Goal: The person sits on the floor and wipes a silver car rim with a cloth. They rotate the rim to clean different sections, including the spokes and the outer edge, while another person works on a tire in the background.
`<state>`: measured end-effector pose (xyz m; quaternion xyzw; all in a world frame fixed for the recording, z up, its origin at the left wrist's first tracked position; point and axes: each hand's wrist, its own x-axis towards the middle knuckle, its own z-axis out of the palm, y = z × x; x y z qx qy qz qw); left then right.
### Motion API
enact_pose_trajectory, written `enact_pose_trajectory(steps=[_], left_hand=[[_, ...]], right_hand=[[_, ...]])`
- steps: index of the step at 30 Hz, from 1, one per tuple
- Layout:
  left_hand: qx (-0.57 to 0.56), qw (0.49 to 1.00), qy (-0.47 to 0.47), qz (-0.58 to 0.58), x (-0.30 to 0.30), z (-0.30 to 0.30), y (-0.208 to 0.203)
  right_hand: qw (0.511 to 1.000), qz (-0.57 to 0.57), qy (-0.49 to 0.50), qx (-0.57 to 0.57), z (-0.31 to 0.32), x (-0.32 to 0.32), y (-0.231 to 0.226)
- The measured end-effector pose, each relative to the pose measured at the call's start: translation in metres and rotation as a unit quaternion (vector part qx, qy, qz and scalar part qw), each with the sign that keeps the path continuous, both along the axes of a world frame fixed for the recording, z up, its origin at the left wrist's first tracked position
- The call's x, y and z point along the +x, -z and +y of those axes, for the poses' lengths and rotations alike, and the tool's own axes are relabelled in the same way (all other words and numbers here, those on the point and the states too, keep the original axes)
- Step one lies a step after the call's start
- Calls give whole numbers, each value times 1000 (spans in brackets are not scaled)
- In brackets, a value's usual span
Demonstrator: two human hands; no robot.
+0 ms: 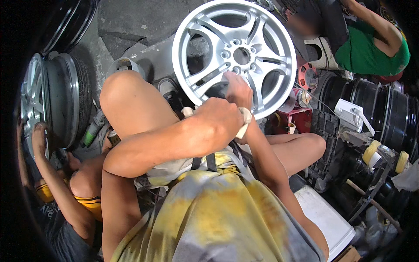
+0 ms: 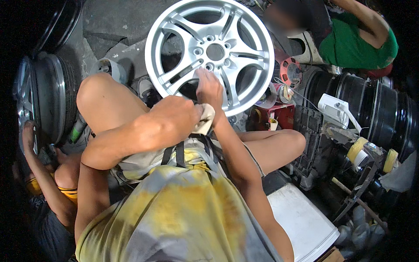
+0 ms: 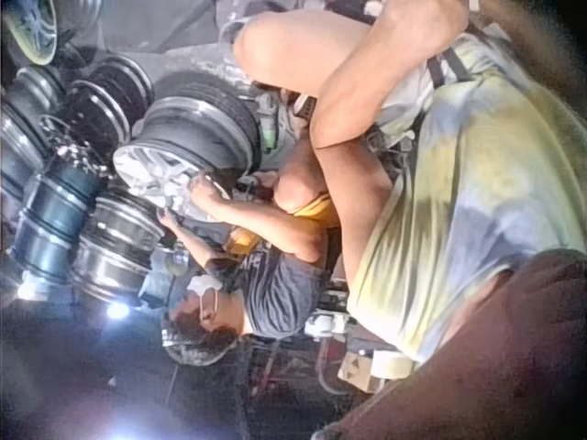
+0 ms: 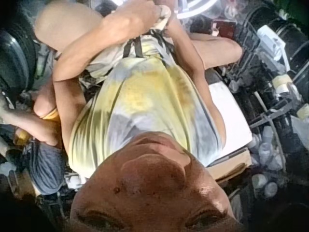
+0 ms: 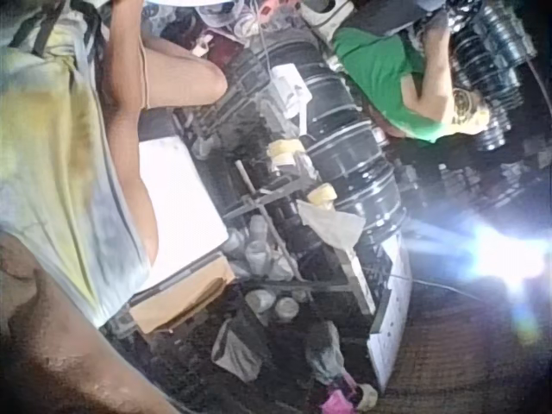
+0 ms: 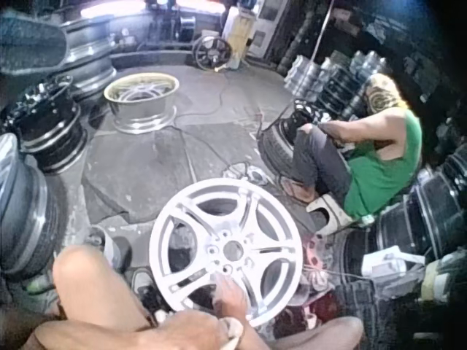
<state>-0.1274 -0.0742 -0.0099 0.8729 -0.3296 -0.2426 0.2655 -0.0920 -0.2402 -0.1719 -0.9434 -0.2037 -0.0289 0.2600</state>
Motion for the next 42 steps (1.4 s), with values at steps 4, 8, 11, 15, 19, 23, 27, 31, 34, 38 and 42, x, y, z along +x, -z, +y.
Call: enact_pose_trajectory(steps=[4, 8, 11, 15, 19, 23, 27, 31, 34, 38, 42], left_hand=[[-7, 999, 25, 23, -2, 3, 0], [20, 1000, -5, 0, -7, 2, -2], [-4, 1000, 22, -8, -7, -1, 2], [-26, 999, 17, -8, -6, 7, 4], [16, 1000, 20, 3, -7, 1, 1], [12, 999, 27, 23, -8, 2, 2], [40, 999, 23, 17, -6, 4, 2], [15, 999, 26, 22, -6, 3, 1], [55, 998, 17, 33, -7, 2, 6], [47, 999, -27, -3, -2, 5, 1], [53, 987, -151, -17, 26, 13, 11]], right_hand=[[999, 26, 35, -14, 8, 8, 2], [1000, -23, -16, 4, -1, -4, -2], [992, 86, 40, -82, 17, 26, -16], [993, -93, -53, -43, -31, -4, 7], [989, -50, 4, -137, -21, 4, -12], [989, 6, 50, -137, -1, 18, -5], [996, 7, 51, -76, -8, -4, -13], [993, 64, 60, -74, -7, 18, -9], [996, -42, -55, -53, -48, -5, -18], [993, -48, -99, -31, -57, 1, -24], [997, 1, -63, -35, -53, 16, -13]])
